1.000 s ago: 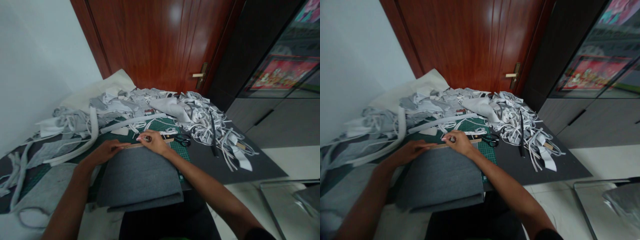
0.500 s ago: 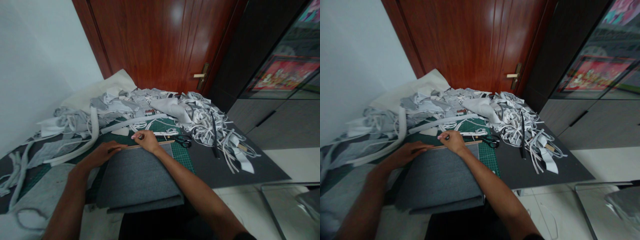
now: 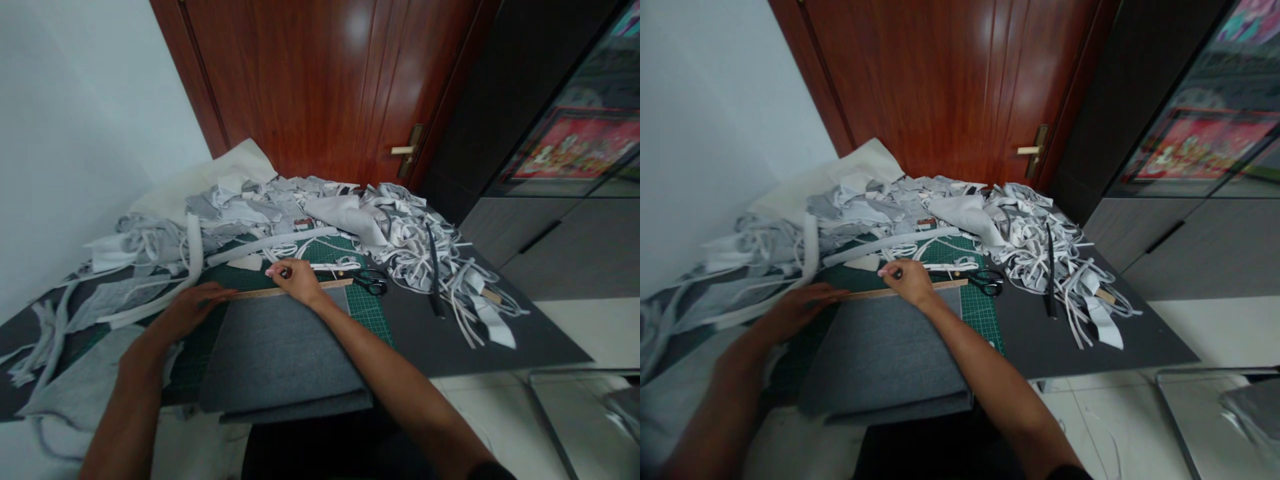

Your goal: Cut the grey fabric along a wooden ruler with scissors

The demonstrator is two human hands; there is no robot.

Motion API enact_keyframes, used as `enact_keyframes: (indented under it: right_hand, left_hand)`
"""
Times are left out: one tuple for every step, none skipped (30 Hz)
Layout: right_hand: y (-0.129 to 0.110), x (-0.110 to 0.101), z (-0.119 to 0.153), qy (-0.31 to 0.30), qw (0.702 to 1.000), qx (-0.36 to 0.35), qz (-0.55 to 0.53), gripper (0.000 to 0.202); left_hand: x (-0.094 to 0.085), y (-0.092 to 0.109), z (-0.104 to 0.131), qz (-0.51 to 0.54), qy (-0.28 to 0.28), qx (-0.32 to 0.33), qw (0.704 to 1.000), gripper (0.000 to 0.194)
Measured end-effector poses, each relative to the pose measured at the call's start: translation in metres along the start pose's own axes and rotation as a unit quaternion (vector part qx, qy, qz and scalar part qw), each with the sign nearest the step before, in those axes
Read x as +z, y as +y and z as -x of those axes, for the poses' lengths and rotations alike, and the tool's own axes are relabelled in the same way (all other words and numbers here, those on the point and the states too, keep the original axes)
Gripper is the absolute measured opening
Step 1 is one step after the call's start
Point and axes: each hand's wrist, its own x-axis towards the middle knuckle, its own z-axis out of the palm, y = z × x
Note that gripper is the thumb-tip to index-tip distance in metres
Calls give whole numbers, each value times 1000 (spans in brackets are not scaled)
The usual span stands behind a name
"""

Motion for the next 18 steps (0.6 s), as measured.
enact_keyframes:
  right_hand:
    - [-6,0,2,-1,1000,-16,20,13]
    - [-12,1,5,-9,998,-32,44,13]
    - [-20,3,9,-26,996,-46,71,14]
    - [-29,6,12,-54,992,-59,99,15]
    - [-37,10,15,-86,986,-65,127,16]
    - [-45,15,18,-116,978,-71,156,18]
    - [-52,21,21,-137,971,-73,183,20]
    - [-59,27,23,-154,963,-73,209,21]
    - [-63,34,23,-165,956,-70,232,23]
    - [-67,40,23,-173,950,-64,252,24]
    - [-69,45,22,-180,944,-60,269,25]
    - [-71,49,20,-185,940,-57,282,26]
    - [-71,53,18,-190,935,-57,293,26]
    - [-71,56,16,-195,931,-59,301,26]
    - [-71,58,14,-199,928,-63,308,27]
    - [-71,61,12,-202,925,-68,314,27]
    - [-71,63,10,-204,923,-70,318,27]
    - [-70,64,9,-206,922,-71,321,27]
  left_hand:
    - [0,0,0,1,0,3,1000,39]
    - [1,0,0,1,-1,5,1000,39]
    - [1,0,-1,-2,-3,6,1000,40]
    - [1,-1,-1,-6,-5,6,1000,41]
    - [1,-1,-1,-9,-5,4,1000,42]
    - [1,-1,-2,-11,-5,1,1000,42]
    - [1,-1,-2,-11,-4,-1,1000,42]
    - [1,0,-2,-12,-2,-3,1000,41]
    - [1,2,-2,-12,-3,-3,1000,41]
    - [1,3,-2,-15,-5,-2,1000,40]
    - [0,5,-2,-20,-7,-1,1000,41]
    - [0,6,-2,-26,-10,0,1000,41]
    - [0,7,-2,-31,-12,0,999,42]
    - [0,7,-2,-35,-13,0,999,42]
    - [1,6,-2,-36,-12,1,999,42]
    - [1,5,-2,-36,-10,3,999,41]
    - [2,3,-3,-34,-9,7,999,40]
    - [2,1,-3,-31,-6,12,999,38]
